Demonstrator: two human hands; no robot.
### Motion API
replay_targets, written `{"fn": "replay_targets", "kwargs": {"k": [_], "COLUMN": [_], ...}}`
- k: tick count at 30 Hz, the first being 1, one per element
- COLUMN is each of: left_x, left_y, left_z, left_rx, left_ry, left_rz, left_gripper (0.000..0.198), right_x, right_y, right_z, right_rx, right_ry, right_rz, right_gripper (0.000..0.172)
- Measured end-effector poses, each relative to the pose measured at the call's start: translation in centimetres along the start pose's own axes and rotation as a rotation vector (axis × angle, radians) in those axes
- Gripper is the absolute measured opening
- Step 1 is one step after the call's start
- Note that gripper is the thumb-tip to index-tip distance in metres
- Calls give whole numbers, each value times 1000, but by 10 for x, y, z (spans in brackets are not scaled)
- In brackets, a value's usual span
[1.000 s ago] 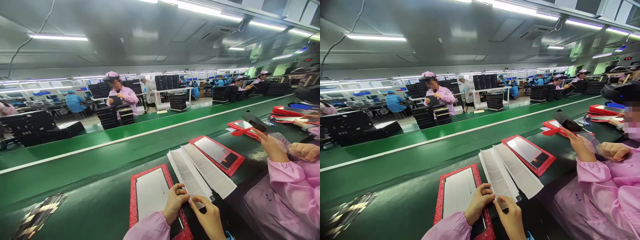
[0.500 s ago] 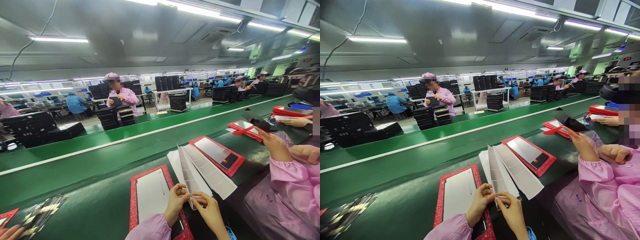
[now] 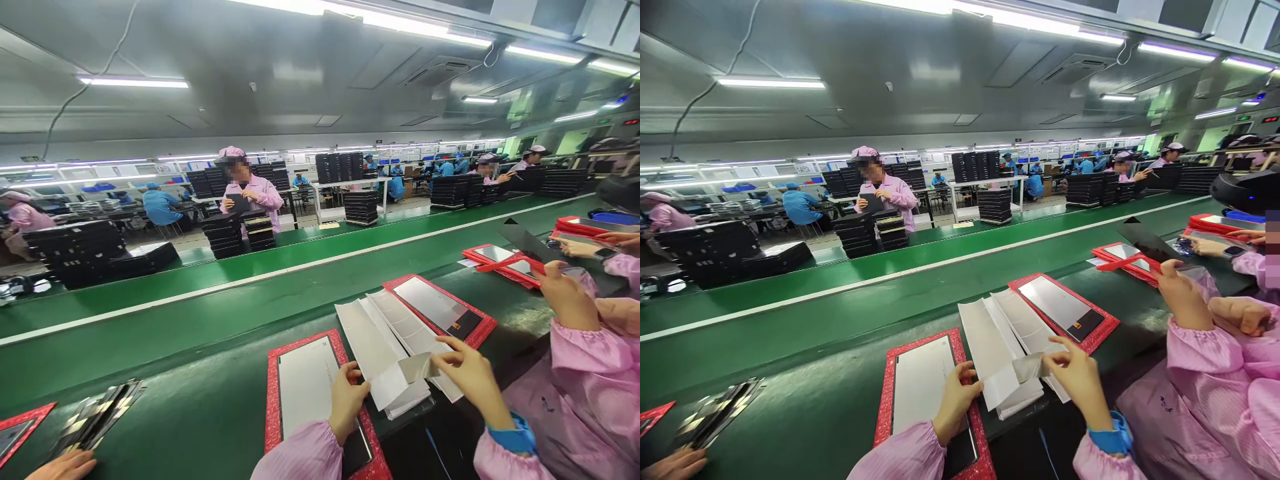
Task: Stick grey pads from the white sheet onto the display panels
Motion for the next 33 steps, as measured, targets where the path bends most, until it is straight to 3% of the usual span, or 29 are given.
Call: {"fn": "replay_targets", "kwargs": {"k": [3, 6, 9, 11, 15, 18, 23, 28, 33], "left_x": [-8, -30, -63, -72, -50, -21, 12, 20, 24], "left_y": [-4, -2, -8, -14, -29, -46, -75, -91, -97], "left_z": [5, 29, 70, 92, 109, 108, 105, 108, 111], "left_rx": [-56, -22, -27, 0, 101, 68, -36, -98, -76], "left_ry": [48, 155, 378, 405, 245, 173, 91, 95, 99], "left_rz": [-92, -170, -290, -334, -206, -29, 185, 175, 160], "left_gripper": [48, 35, 12, 16, 26, 32, 36, 32, 30], "right_x": [7, 33, 67, 91, 126, 140, 144, 115, 88], "right_y": [-39, -38, -3, 27, 82, 101, 118, 121, 141], "right_z": [-9, 0, 27, 52, 100, 119, 124, 107, 98], "right_rx": [-164, -208, -169, -145, -1, 84, 221, 101, 347], "right_ry": [-15, -126, -288, -432, -681, -761, -720, -465, -191], "right_rz": [101, 108, 169, 144, -4, -74, -164, -192, -296], "right_gripper": [39, 39, 32, 24, 30, 39, 63, 33, 21]}}
Point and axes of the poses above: each hand's wrist, its own z-axis away from the middle knuckle, its own y-axis out of the palm, x = y × z, the point moved 7 cm from there along -z, towards the middle knuckle, and after that the axes turned 12 degrees about -y, right-handed, at the moved point
